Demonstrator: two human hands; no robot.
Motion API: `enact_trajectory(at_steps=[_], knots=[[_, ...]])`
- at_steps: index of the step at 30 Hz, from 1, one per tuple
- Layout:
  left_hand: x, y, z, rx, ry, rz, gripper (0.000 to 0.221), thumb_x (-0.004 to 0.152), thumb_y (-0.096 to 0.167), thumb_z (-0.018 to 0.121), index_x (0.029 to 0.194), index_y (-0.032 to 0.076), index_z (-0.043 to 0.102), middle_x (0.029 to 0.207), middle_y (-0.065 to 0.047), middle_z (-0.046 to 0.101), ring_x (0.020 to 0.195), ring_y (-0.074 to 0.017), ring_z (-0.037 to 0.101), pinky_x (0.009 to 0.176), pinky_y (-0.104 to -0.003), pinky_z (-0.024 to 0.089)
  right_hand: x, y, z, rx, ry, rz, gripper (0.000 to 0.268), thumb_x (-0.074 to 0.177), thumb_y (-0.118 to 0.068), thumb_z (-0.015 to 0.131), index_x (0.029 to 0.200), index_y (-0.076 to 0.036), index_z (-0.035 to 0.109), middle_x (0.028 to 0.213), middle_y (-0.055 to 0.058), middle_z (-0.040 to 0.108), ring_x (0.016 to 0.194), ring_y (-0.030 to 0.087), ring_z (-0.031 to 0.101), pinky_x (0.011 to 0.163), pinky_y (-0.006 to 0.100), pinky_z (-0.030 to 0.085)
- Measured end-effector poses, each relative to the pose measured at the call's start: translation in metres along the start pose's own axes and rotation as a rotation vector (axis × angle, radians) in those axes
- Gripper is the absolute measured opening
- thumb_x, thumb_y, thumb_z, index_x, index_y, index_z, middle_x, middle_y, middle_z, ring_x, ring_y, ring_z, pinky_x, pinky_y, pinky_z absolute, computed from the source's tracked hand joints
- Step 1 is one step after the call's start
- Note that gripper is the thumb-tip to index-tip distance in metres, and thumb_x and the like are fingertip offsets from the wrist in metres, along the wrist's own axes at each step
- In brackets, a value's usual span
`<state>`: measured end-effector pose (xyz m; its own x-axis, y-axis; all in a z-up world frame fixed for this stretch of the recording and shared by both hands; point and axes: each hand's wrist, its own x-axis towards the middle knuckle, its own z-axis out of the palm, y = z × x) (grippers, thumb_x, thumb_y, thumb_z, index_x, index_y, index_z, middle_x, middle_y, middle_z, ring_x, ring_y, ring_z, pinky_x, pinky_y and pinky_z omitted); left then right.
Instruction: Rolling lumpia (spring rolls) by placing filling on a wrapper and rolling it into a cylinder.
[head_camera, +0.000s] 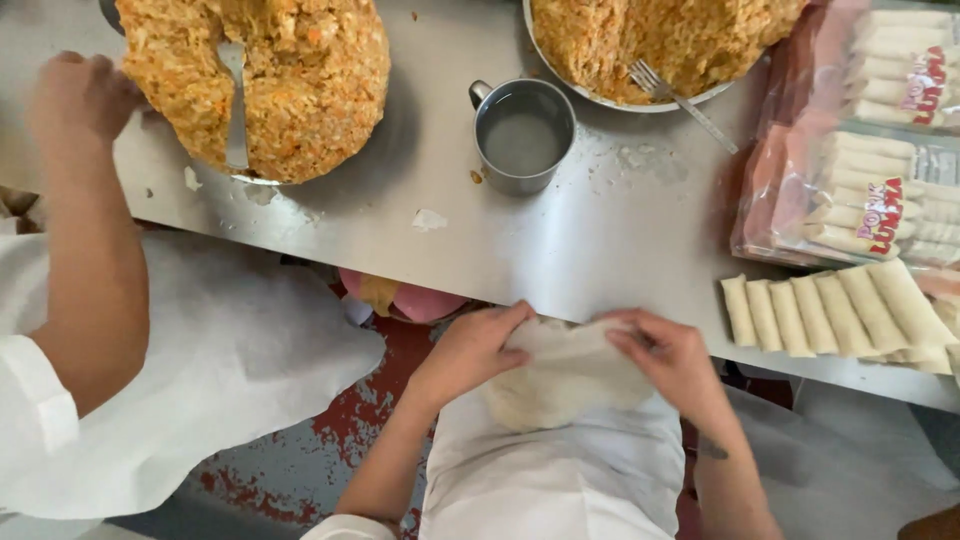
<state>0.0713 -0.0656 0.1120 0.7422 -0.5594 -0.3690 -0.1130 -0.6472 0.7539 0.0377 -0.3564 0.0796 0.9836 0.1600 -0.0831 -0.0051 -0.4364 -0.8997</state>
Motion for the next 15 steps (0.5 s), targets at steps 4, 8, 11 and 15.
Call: enact_trajectory(at_steps=[4,8,11,15], knots=[[0.088,-0.022,0.013,0.141,0.289,0.107,0.044,0.096,0.03,0.07,0.137,0.028,0.052,0.106,-0.009,0.074,0.104,-0.0361,0.072,0.089,-0.047,0.056,0.032,0.052,-0.029,-0.218,0.263,0.038,0.032,0.095,-0.025,0.085,0.08,-0.007,0.064,0.1,0.006,0.08,0.077,0.025,0.07,0.073,0.041,0.052],[0.134,0.002,0.039,0.554,0.785,0.215,0.041,0.106,0.016,0.055,0.147,0.015,0.05,0.13,-0.013,0.064,0.125,-0.0291,0.059,0.106,-0.048,0.043,0.059,0.031,-0.012,-0.588,0.486,-0.118,0.038,0.099,-0.02,0.078,0.133,-0.01,0.067,0.118,0.013,0.062,0.107,0.033,0.062,0.094,0.046,0.05],[0.127,0.004,0.065,0.564,0.721,0.308,0.054,0.109,0.025,0.051,0.158,0.007,0.043,0.163,-0.016,0.044,0.151,-0.0298,0.042,0.126,-0.051,0.03,0.061,0.022,0.011,-0.779,0.391,-0.298,0.05,0.105,-0.013,0.06,0.155,-0.006,0.053,0.159,0.019,0.049,0.145,0.036,0.049,0.12,0.053,0.036],[0.119,-0.002,0.066,0.432,0.49,0.286,0.074,0.105,0.035,0.057,0.164,-0.003,0.031,0.173,-0.023,0.027,0.162,-0.034,0.023,0.133,-0.049,0.014,0.075,0.028,-0.004,-0.696,0.181,-0.247,0.045,0.109,-0.016,0.053,0.153,-0.009,0.06,0.154,0.015,0.06,0.139,0.035,0.057,0.115,0.056,0.041]])
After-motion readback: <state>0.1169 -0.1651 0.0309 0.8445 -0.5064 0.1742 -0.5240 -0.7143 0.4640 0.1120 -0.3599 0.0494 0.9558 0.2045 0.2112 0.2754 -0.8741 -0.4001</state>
